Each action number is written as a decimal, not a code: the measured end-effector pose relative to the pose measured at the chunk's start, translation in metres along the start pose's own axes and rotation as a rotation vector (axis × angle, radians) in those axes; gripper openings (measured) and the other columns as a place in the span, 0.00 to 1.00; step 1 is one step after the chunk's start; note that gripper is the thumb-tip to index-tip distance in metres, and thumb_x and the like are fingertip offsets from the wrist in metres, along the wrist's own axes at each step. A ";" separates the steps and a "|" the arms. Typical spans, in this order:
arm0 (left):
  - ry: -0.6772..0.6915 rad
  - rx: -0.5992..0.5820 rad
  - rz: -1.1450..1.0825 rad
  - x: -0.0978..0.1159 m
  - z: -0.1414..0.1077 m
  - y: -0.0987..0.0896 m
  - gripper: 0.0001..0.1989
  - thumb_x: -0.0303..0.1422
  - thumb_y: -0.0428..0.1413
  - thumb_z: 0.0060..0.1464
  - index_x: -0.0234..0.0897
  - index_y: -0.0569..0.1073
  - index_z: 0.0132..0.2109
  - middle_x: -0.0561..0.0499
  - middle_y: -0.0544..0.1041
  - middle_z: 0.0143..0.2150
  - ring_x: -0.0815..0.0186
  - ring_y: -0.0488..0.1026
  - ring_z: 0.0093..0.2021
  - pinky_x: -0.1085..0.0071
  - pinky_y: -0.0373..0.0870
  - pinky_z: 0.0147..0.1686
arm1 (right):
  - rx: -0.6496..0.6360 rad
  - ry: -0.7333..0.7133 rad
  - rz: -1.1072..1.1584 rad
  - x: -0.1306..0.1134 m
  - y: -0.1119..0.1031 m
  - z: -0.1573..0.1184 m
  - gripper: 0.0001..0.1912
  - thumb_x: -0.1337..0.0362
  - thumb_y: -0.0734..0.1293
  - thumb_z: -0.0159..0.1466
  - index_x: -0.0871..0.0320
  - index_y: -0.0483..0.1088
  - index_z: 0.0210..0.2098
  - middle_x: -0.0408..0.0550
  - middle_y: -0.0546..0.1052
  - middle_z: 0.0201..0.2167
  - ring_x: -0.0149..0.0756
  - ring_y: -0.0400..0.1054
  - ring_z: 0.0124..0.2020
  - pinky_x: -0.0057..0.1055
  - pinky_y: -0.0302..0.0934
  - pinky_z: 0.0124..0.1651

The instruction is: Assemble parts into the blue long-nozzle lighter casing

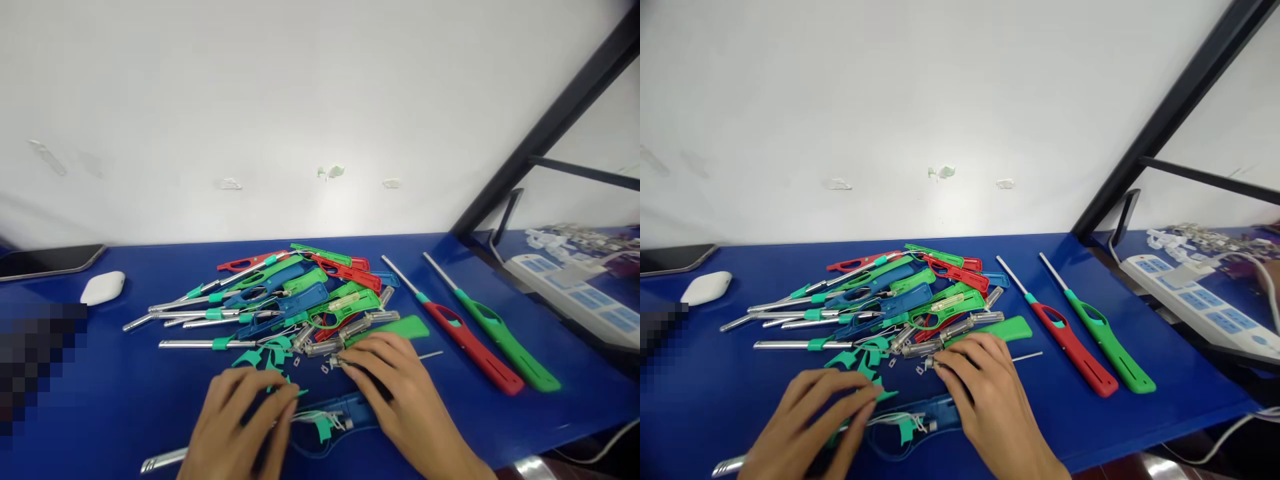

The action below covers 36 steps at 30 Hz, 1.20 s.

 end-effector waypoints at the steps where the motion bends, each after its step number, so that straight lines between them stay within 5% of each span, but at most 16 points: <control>1: -0.031 0.023 0.025 -0.006 0.000 -0.005 0.11 0.25 0.57 0.66 0.42 0.78 0.51 0.51 0.80 0.45 0.64 0.74 0.46 0.69 0.73 0.47 | 0.003 0.005 -0.003 0.001 0.000 0.000 0.10 0.68 0.67 0.73 0.51 0.77 0.51 0.45 0.81 0.44 0.42 0.72 0.49 0.45 0.67 0.54; 7: -0.250 -0.073 0.149 -0.065 -0.013 -0.028 0.13 0.46 0.54 0.69 0.50 0.81 0.48 0.53 0.82 0.46 0.60 0.78 0.47 0.65 0.75 0.49 | -0.042 -0.040 -0.042 0.009 -0.003 0.011 0.07 0.65 0.72 0.71 0.50 0.79 0.47 0.43 0.83 0.43 0.43 0.74 0.48 0.47 0.65 0.54; 11: -0.292 -0.146 0.116 -0.086 -0.023 -0.028 0.15 0.49 0.55 0.67 0.50 0.82 0.46 0.53 0.83 0.45 0.61 0.81 0.43 0.68 0.77 0.43 | -0.070 -0.070 -0.066 0.012 -0.004 0.019 0.03 0.63 0.75 0.67 0.51 0.81 0.41 0.42 0.84 0.39 0.45 0.74 0.45 0.49 0.62 0.53; 14: -0.317 -0.177 0.081 -0.085 -0.023 -0.024 0.15 0.47 0.53 0.68 0.48 0.81 0.43 0.53 0.83 0.42 0.63 0.80 0.36 0.71 0.75 0.35 | -0.118 -0.087 -0.073 0.008 -0.010 0.023 0.03 0.66 0.74 0.68 0.50 0.80 0.40 0.40 0.84 0.39 0.43 0.75 0.44 0.47 0.61 0.54; 18: -0.370 -0.222 0.033 -0.082 -0.020 -0.021 0.15 0.46 0.52 0.68 0.47 0.79 0.40 0.54 0.81 0.41 0.64 0.79 0.37 0.71 0.74 0.37 | -0.163 -0.089 -0.044 -0.006 -0.032 0.034 0.07 0.65 0.68 0.74 0.49 0.78 0.41 0.37 0.84 0.40 0.37 0.76 0.44 0.40 0.63 0.55; 22: -0.413 -0.249 0.009 -0.079 -0.020 -0.019 0.15 0.45 0.49 0.69 0.47 0.78 0.42 0.53 0.80 0.42 0.62 0.80 0.42 0.68 0.73 0.42 | -0.180 0.068 0.064 -0.015 -0.052 0.050 0.06 0.62 0.67 0.75 0.47 0.77 0.43 0.35 0.85 0.44 0.34 0.79 0.44 0.31 0.66 0.46; 26: -0.451 -0.241 0.023 -0.077 -0.021 -0.019 0.15 0.43 0.48 0.68 0.46 0.78 0.41 0.52 0.79 0.42 0.60 0.79 0.40 0.66 0.71 0.42 | -0.201 0.184 0.196 -0.014 -0.049 0.062 0.05 0.61 0.69 0.72 0.45 0.78 0.46 0.35 0.85 0.38 0.35 0.80 0.40 0.30 0.69 0.42; 32: -0.511 -0.173 0.018 -0.064 -0.008 -0.040 0.13 0.48 0.53 0.67 0.47 0.76 0.44 0.57 0.81 0.35 0.64 0.79 0.33 0.72 0.70 0.32 | -0.131 0.219 0.258 -0.009 -0.043 0.065 0.07 0.60 0.69 0.71 0.44 0.79 0.48 0.38 0.86 0.42 0.39 0.80 0.44 0.35 0.71 0.48; 36: -0.623 0.016 -0.268 -0.041 0.011 -0.046 0.13 0.50 0.62 0.61 0.48 0.79 0.43 0.58 0.83 0.36 0.67 0.81 0.35 0.78 0.75 0.37 | -0.163 0.223 0.262 -0.009 -0.041 0.062 0.09 0.57 0.69 0.71 0.40 0.78 0.50 0.37 0.85 0.45 0.43 0.79 0.50 0.42 0.70 0.55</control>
Point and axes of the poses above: each hand's wrist, its own z-axis towards the middle knuckle, its own y-axis out of the palm, x = y × z, the point moved 2 cm from there along z, towards the middle knuckle
